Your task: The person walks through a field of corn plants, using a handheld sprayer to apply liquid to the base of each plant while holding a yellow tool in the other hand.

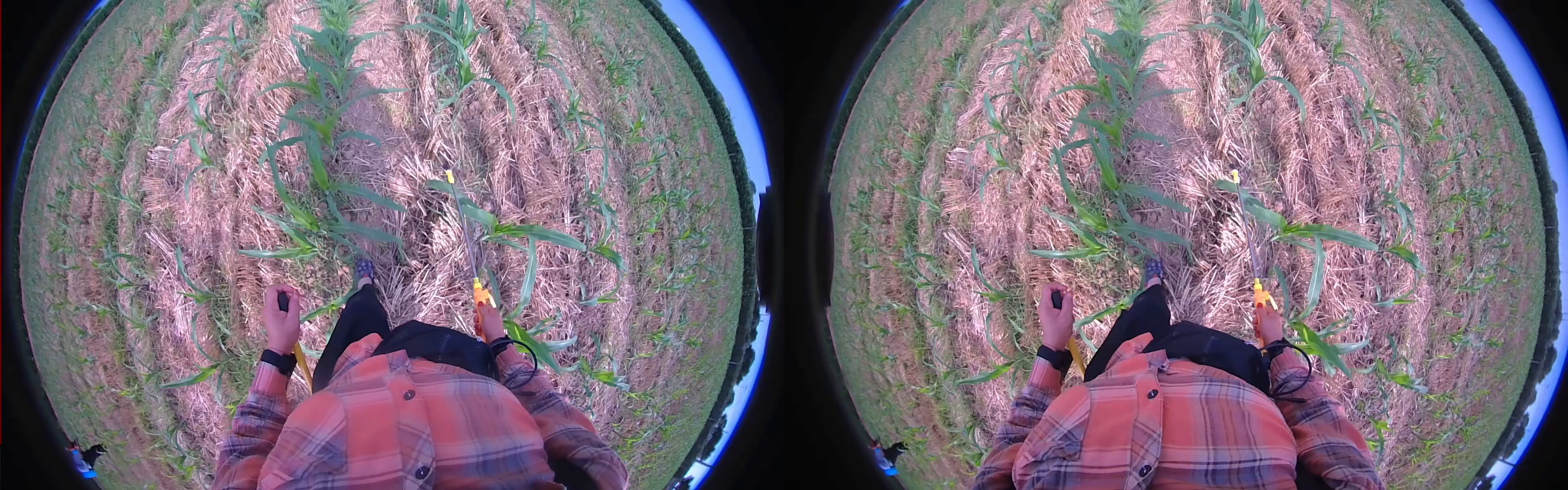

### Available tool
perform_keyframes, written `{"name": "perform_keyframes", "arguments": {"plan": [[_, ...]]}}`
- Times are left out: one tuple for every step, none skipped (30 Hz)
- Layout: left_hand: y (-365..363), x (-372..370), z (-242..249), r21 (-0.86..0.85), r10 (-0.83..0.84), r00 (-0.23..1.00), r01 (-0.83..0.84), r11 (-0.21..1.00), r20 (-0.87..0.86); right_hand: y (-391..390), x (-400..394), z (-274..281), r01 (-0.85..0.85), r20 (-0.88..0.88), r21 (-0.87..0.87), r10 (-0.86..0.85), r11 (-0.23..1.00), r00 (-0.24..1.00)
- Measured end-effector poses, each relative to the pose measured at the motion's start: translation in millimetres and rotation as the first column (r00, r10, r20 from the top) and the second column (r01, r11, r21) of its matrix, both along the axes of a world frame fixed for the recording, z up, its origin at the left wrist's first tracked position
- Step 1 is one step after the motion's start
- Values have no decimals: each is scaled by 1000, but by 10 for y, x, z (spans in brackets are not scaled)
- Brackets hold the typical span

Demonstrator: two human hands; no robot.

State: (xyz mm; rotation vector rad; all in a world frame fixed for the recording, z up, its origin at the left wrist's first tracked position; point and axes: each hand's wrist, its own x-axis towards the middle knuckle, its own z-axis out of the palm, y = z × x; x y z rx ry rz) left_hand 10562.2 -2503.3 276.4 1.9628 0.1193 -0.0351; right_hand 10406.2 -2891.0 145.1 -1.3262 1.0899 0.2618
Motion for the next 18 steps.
{"name": "perform_keyframes", "arguments": {"plan": [[57,151,-2,-9,10,999,-10,1000,-32,57,176,4,-84,-22,-14,84,996,996],[93,296,26,-20,21,998,-22,1000,-66,126,352,55,-170,-47,-26,168,985,985],[98,439,125,-44,29,990,-35,998,-138,184,531,107,-269,-41,-34,268,963,963],[159,574,112,-49,27,990,-34,998,-141,263,708,149,-268,-46,-38,266,963,963],[231,695,59,-33,25,993,-29,999,-117,342,898,195,-338,-53,1,337,941,940],[232,843,81,-20,20,996,-22,1000,-87,408,1088,225,-404,-54,38,405,914,913],[238,956,120,-48,22,993,-28,998,-113,471,1258,244,-489,-45,-9,488,872,872],[216,1071,203,-55,15,994,-21,998,-108,538,1398,255,-569,-41,-55,567,821,823],[203,1165,287,-99,23,988,-39,994,-153,615,1552,378,-618,-48,-67,616,783,786],[196,1253,340,-140,26,980,-54,989,-199,663,1668,395,-608,-46,-69,607,791,794],[283,1328,181,-29,12,998,-13,999,-62,693,1761,418,-681,-19,-80,682,728,731],[327,1400,201,-32,0,998,-1,999,-58,699,1862,450,-748,7,-97,752,657,659],[354,1471,219,-18,13,998,-14,1000,-64,685,1970,487,-770,34,-73,773,634,634],[352,1533,242,-1,30,997,-30,1000,-71,660,2048,472,-766,35,-76,769,639,638],[341,1592,260,1,26,997,-26,1000,-70,647,2123,444,-783,102,-93,789,614,606],[326,1668,274,0,24,999,-24,1000,-24,631,2212,415,-799,171,-117,805,589,568],[312,1733,287,2,24,999,-24,1000,21,621,2289,415,-804,144,-108,809,585,569],[300,1787,302,6,24,998,-24,1000,63,607,2357,412,-804,149,-105,809,585,569]]}}
